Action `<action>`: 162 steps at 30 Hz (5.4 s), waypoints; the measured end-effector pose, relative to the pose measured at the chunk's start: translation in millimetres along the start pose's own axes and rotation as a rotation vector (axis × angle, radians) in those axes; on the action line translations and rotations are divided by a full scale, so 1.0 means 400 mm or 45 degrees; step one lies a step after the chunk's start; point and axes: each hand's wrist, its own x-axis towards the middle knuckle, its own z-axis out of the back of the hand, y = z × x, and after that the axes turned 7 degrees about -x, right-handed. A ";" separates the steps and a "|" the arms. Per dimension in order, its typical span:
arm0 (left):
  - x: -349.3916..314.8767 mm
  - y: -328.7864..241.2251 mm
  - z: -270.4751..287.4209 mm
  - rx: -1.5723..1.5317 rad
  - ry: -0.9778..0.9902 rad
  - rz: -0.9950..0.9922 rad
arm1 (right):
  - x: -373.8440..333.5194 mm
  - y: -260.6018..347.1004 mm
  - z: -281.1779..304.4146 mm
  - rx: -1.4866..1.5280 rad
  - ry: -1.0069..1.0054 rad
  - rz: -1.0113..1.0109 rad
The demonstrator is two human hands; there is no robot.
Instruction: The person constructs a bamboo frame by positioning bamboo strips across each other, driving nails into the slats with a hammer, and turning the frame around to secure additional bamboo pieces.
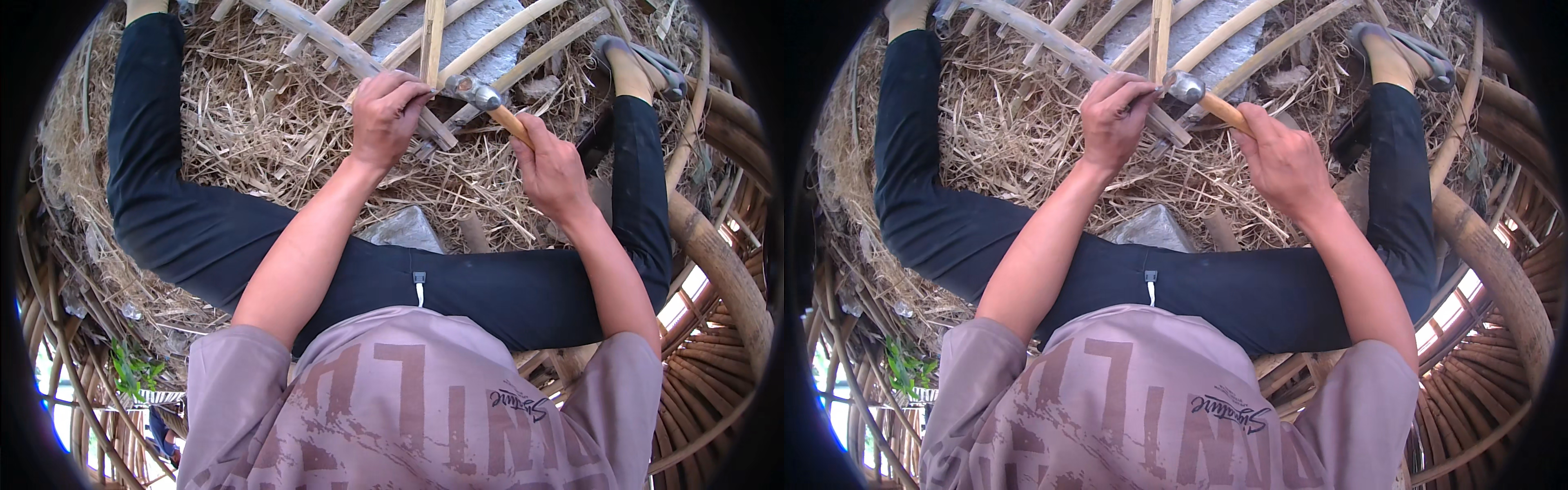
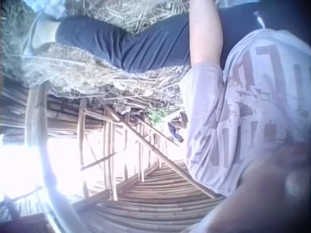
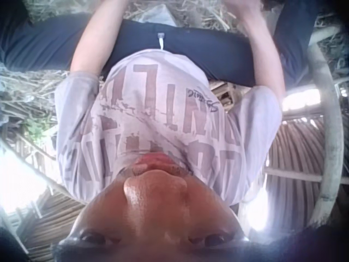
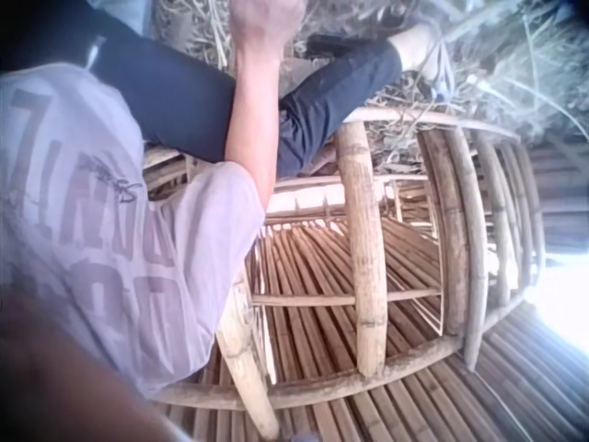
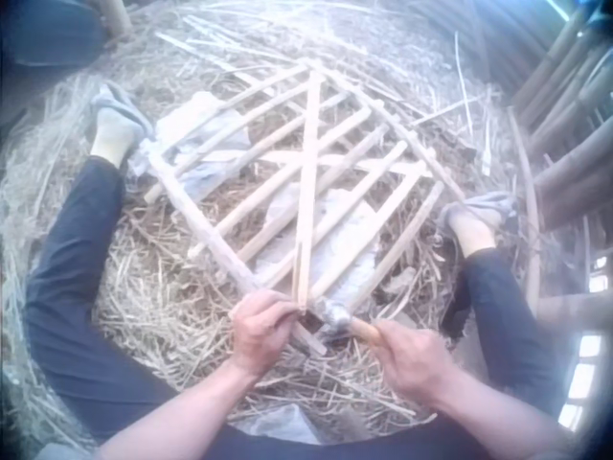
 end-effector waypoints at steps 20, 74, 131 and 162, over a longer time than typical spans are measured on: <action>-0.003 -0.001 0.006 -0.034 -0.011 0.111 | 0.015 0.029 -0.020 0.215 0.003 -0.170; 0.005 -0.002 0.000 0.082 -0.005 -0.012 | 0.056 -0.019 0.057 0.122 0.190 0.144; 0.000 0.002 -0.006 0.120 0.037 -0.089 | 0.020 0.022 -0.003 -0.049 0.086 0.022; -0.004 -0.003 -0.004 0.044 0.021 0.041 | 0.045 0.019 0.018 0.084 0.004 -0.134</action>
